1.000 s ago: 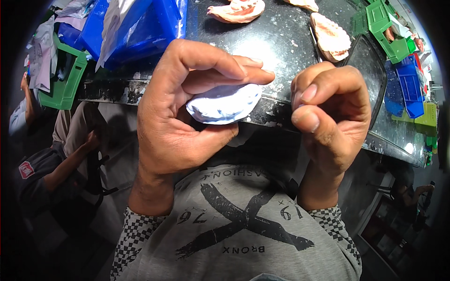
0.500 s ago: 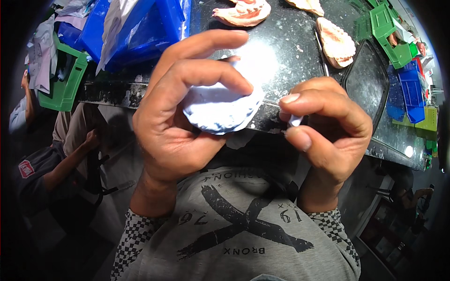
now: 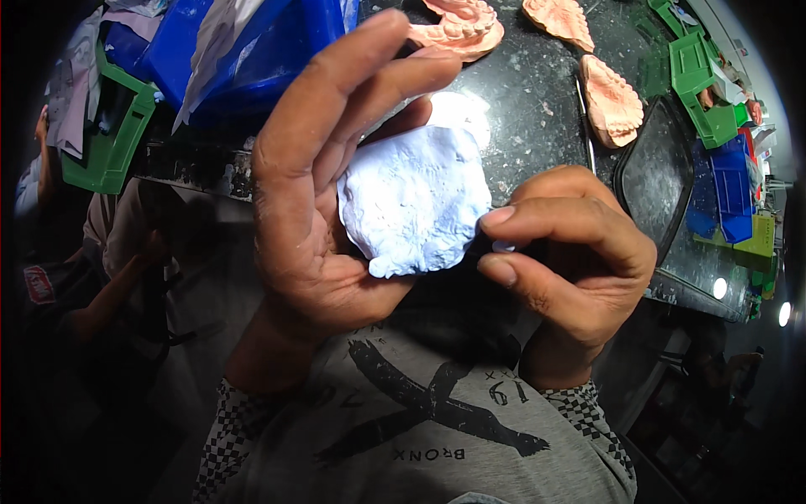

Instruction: The person uses a metal tool to scrape and refine the surface of plaster dental models. They then fit a small white component into a blue-tinted dental model held in their hands.

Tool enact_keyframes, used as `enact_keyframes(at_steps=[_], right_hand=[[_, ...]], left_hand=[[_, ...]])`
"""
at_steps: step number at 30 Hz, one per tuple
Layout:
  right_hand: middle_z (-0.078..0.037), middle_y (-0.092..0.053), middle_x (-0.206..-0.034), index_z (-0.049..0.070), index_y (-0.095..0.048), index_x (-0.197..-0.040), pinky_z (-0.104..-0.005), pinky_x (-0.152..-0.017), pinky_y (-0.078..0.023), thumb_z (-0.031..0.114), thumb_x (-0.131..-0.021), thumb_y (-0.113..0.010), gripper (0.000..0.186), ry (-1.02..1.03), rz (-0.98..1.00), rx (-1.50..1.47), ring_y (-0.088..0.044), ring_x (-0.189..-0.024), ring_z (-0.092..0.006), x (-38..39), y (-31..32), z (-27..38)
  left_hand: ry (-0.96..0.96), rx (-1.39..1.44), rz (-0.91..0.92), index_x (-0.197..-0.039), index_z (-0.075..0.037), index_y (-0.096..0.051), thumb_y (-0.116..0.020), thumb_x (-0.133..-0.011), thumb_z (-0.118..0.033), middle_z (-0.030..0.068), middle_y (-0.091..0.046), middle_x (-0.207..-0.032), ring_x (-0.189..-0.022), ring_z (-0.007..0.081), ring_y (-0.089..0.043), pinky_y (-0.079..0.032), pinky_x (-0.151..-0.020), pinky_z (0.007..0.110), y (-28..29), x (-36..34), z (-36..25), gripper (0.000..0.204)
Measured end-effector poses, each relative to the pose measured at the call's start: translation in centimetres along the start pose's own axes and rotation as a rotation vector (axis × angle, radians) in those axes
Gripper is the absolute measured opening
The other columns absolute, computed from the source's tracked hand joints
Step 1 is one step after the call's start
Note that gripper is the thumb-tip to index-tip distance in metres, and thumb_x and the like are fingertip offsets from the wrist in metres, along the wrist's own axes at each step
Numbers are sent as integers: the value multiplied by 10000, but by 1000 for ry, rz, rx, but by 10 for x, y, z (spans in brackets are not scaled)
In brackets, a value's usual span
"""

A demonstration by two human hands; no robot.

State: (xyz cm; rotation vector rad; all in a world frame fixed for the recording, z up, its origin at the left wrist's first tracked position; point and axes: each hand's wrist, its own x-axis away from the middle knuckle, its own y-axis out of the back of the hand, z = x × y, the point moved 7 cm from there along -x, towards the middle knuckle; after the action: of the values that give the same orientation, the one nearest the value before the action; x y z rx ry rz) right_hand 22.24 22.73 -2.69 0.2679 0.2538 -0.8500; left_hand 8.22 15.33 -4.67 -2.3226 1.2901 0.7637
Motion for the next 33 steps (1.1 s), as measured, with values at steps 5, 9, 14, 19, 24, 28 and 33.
enact_keyframes(at_steps=[5,9,14,19,24,28,33], right_hand=[[-128,-680,-858,-39,-742,-866,-262,-740,-475,-44,-586,-816,290,-31,-24,22,-625,-808,-183,0,0,-2],[-133,-678,-861,-45,-739,-866,-260,-748,-477,-53,-594,-811,281,-54,1,41,-627,-813,-181,-1,1,-3],[-131,-671,-866,-41,-736,-863,-258,-751,-476,-64,-604,-793,266,-48,-2,39,-624,-807,-179,-1,0,-3],[-121,-656,-858,-31,-729,-857,-262,-754,-471,-46,-608,-783,255,-83,-48,48,-615,-813,-179,1,-2,-8],[-117,-650,-858,-25,-721,-835,-273,-763,-470,-42,-600,-784,244,-76,-62,83,-610,-831,-183,1,-1,-6],[-117,-647,-903,-27,-688,-970,-250,-766,-466,-15,-654,-800,336,-139,-93,11,-607,-807,-175,4,-2,-11],[-136,-648,-947,-9,-614,-1000,-233,-708,-482,54,-720,-837,363,-94,-105,-179,-605,-764,-159,-1,6,-16]], left_hand=[[81,9,-40,-1510,10,-173,-843,-765,-136,301,-514,-1363,-1311,330,-520,-454,-1095,408,2,-4,1,1013],[11,-17,-22,-1517,10,-146,-857,-745,-129,304,-498,-1377,-1318,329,-514,-451,-1101,401,-2,-4,3,1060],[24,-30,-46,-1523,0,-144,-848,-753,-121,296,-498,-1381,-1322,329,-509,-461,-1093,402,5,2,4,1050],[88,168,-130,-1526,-8,-159,-833,-768,-107,282,-520,-1362,-1314,321,-517,-483,-1071,399,10,-3,15,1019],[-13,92,10,-1498,8,-245,-823,-760,-52,260,-562,-1317,-1269,310,-560,-499,-1045,377,14,-5,5,939],[-90,-88,309,-1293,48,-483,-747,-722,71,218,-636,-1187,-1135,276,-624,-513,-971,362,10,-5,-2,630],[196,42,309,-1015,17,-521,-611,-693,101,170,-647,-999,-972,235,-633,-499,-935,362,7,-2,5,345]])
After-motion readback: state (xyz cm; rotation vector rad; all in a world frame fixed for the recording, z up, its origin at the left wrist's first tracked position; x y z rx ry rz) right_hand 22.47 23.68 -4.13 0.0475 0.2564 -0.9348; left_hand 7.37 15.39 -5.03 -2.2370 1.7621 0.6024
